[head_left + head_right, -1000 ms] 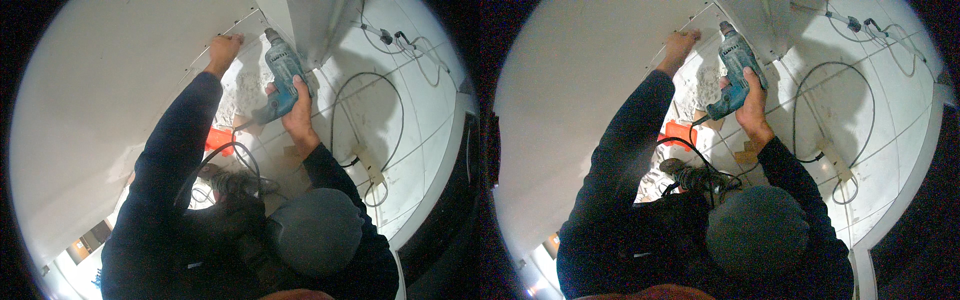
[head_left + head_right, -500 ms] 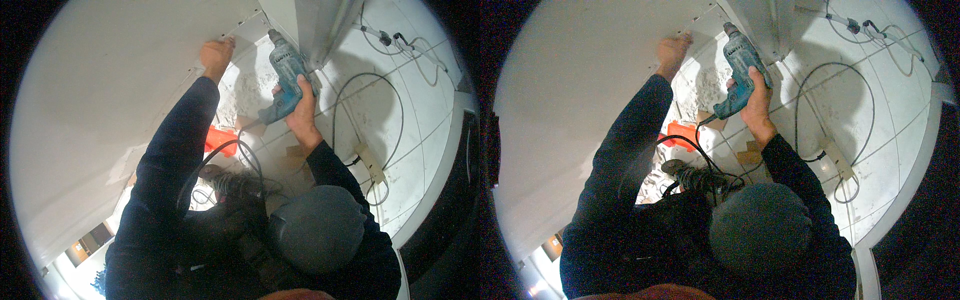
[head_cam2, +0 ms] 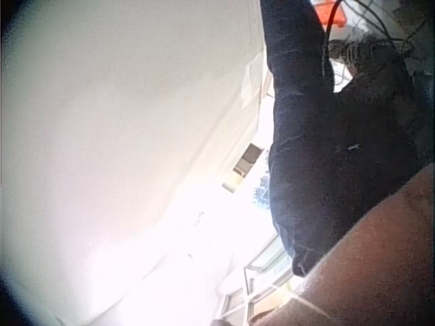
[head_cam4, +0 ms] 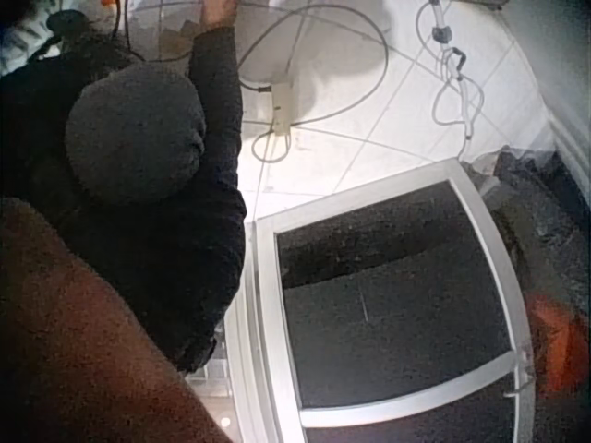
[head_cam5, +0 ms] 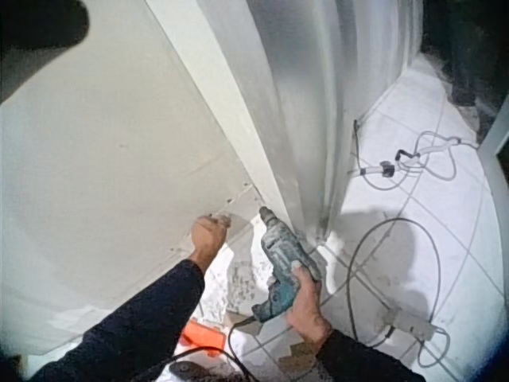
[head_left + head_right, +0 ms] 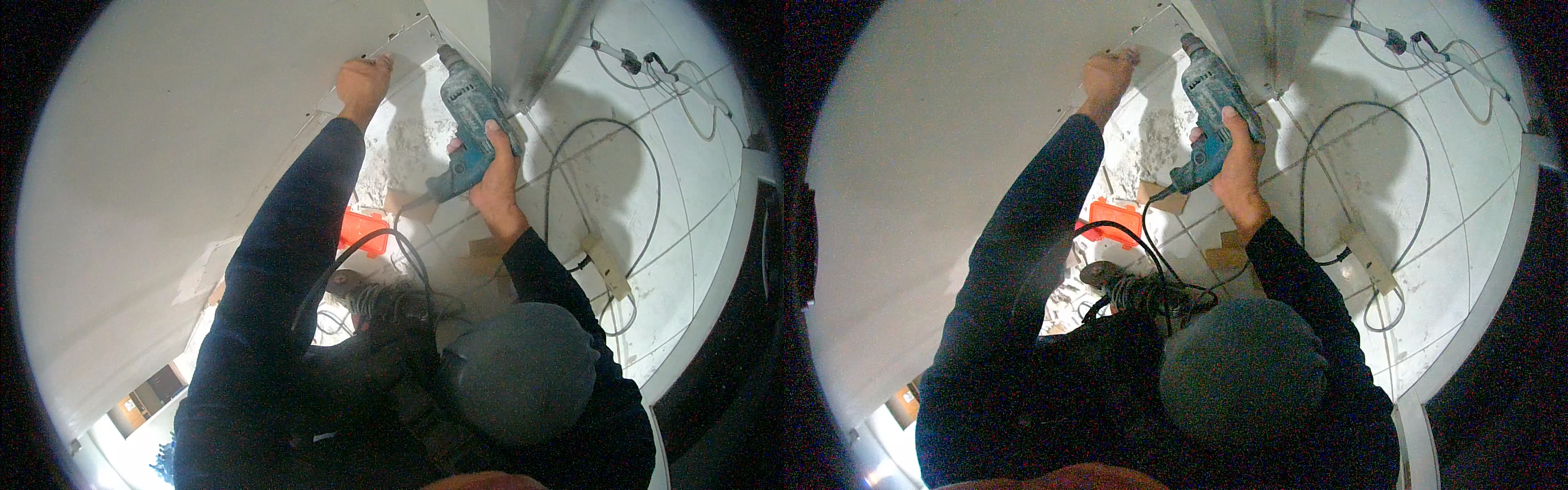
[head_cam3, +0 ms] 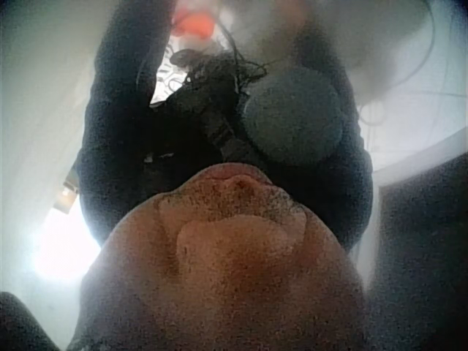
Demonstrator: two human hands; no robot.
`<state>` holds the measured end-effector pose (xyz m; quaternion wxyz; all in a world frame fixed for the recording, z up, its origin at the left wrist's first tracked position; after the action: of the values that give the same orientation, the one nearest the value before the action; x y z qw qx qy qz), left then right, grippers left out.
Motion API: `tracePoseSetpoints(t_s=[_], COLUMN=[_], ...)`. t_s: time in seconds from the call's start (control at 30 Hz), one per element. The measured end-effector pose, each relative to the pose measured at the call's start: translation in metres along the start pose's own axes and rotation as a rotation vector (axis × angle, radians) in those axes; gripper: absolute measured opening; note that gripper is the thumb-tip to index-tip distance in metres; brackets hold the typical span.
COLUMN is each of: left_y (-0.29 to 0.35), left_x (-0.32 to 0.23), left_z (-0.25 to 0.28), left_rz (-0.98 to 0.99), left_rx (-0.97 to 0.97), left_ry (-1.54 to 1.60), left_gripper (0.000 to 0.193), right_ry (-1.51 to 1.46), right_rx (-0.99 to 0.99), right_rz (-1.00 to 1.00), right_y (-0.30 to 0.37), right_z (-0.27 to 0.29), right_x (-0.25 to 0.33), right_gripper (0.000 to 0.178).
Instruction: The person uses a power drill to create several holes along a line in a drywall panel, occasionally pausing to mark or check the surface with their hand.
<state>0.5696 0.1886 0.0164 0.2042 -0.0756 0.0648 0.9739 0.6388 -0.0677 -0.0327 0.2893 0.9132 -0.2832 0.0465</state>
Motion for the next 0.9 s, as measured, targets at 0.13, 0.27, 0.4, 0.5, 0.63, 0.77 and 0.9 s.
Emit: tracePoseSetpoints(t_s=[0.13,0.27,0.4,0.5,0.63,0.77,0.9], left_y=[-0.004,0.003,0.0,-0.003,-0.011,-0.006,-0.004], left_x=[0.009,0.003,0.006,0.009,0.015,0.007,0.013], left_z=[0.005,0.006,0.005,0.001,-0.004,-0.005,0.005], left_rz=[-0.057,0.066,0.102,0.079,-0.028,0.05,0.091], left_rx=[-0.087,0.018,-0.024,-0.047,-0.083,-0.012,-0.139], left_ry=[-0.024,-0.027,-0.015,-0.064,-0.057,-0.08,-0.016], left_gripper=[0.058,0.053,0.05,0.05,0.05,0.048,0.047], right_ry=[0.016,-0.045,-0.061,0.038,0.097,0.069,0.036], right_rx=[0.019,-0.02,-0.014,-0.024,-0.051,-0.039,-0.012], right_rz=[0.0,0.016,0.02,0.068,0.073,0.066,0.038], right_y=[0.002,-0.002,-0.001,-0.002,-0.002,-0.002,-0.002], right_z=[-0.007,0.001,-0.008,-0.008,-0.004,-0.004,-0.009], right_x=[-0.005,-0.002,0.0,0.001,-0.001,0.002,-0.002], right_gripper=[0.038,0.034,0.034,0.039,0.039,0.04,0.04])
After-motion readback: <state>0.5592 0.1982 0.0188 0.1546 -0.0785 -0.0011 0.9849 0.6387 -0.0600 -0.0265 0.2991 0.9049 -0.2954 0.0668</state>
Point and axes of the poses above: each hand's wrist, its own y-axis away from the middle knuckle, its own z-axis out of the back of the hand, x = y × z, the point moved 8 cm from there along -y, towards the middle knuckle, and after that the axes turned 12 degrees about -y, right-handed, at the moved point
